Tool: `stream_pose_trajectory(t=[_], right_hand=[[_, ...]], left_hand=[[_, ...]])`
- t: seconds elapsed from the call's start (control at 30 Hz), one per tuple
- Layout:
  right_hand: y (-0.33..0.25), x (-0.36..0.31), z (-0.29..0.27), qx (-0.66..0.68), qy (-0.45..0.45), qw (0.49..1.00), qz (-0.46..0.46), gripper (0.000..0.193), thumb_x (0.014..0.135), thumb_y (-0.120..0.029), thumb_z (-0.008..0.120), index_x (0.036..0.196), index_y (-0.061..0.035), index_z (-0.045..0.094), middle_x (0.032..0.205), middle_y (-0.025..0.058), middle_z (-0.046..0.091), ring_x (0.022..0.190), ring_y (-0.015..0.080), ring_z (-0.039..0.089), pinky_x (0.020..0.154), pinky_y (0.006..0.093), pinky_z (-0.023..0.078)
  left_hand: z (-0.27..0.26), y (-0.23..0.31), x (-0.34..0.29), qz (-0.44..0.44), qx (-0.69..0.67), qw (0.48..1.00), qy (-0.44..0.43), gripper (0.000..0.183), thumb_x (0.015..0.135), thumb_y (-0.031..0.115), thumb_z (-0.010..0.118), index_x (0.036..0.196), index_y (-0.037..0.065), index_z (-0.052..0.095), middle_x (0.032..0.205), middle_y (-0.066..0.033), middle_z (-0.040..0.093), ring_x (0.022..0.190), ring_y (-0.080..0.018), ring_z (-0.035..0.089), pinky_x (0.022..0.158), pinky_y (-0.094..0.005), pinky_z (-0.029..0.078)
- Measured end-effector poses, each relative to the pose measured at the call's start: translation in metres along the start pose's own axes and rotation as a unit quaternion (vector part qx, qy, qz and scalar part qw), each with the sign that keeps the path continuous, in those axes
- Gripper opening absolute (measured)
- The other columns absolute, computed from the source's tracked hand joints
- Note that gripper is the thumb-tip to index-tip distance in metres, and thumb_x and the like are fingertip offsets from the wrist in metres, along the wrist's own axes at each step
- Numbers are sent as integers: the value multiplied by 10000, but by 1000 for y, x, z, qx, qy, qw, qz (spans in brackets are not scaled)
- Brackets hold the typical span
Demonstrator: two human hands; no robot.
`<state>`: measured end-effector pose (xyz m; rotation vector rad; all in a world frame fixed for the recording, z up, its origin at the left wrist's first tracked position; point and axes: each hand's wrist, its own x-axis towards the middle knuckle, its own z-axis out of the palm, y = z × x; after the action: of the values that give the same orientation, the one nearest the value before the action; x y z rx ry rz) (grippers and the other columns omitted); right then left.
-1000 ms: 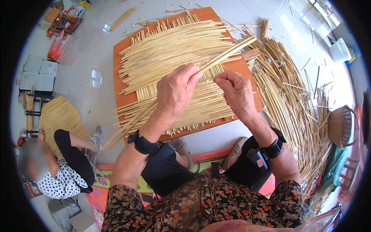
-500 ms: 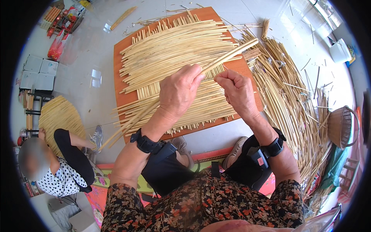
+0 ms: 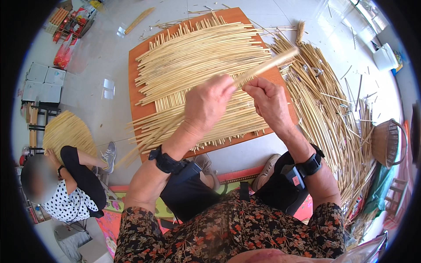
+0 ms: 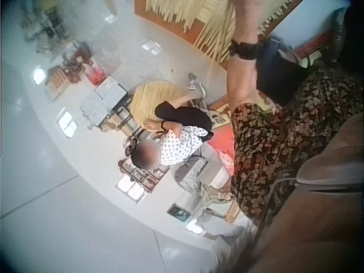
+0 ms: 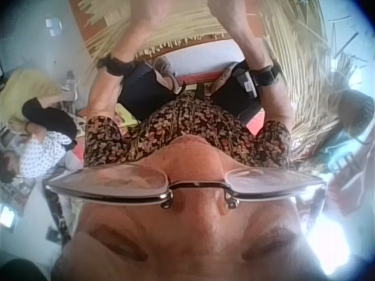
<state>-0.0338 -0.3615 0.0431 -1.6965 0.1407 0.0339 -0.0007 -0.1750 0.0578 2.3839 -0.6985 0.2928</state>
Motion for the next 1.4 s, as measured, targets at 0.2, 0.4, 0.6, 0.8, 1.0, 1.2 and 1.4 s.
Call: stream_pose_trajectory(t=[0.2,0.4,0.6,0.8,1.0,1.2,1.4], right_hand=[[-7,7,0,58,-4,998,16,206,1007,-195,665,1004,4,719,656,4,592,557,72,556,524,253,462],[-4,8,4,272,-17,959,74,294,1041,-339,652,1025,-50,696,601,-25,509,477,68,454,451,228,332],[-8,8,8,314,25,942,115,425,967,-502,716,906,-86,655,559,-40,438,450,56,380,429,233,274],[-12,5,15,300,85,943,115,403,920,-475,769,816,-108,641,582,-63,444,450,37,337,423,236,243],[-9,14,21,262,133,949,113,335,900,-396,778,808,-101,647,637,-67,491,486,38,364,431,247,258],[3,16,20,285,91,947,113,273,976,-309,703,857,-73,635,658,-42,496,488,60,376,440,254,298],[8,29,17,293,43,949,108,239,1011,-278,679,994,-45,629,729,6,560,506,106,473,473,270,389]], left_hand=[[-4,12,5,53,77,994,51,163,959,201,710,986,103,583,850,-44,660,651,-287,683,532,-405,544],[-10,9,4,132,169,972,100,217,908,120,694,1124,104,681,831,-6,617,649,-180,674,506,-329,540],[-13,18,2,182,199,956,112,258,868,91,668,1123,98,712,832,-1,605,660,-136,652,509,-291,540],[-9,24,0,171,173,964,111,243,878,111,775,1111,67,727,804,-12,610,644,-161,656,509,-318,505],[3,21,-2,124,158,975,91,211,897,108,757,1102,94,708,806,-28,617,624,-206,666,509,-339,518],[9,19,-4,127,162,978,35,230,900,84,639,1128,67,669,875,-27,644,714,-185,694,527,-320,556],[12,5,5,73,125,989,27,111,942,173,719,1010,120,650,865,-45,678,674,-289,701,530,-397,545]])
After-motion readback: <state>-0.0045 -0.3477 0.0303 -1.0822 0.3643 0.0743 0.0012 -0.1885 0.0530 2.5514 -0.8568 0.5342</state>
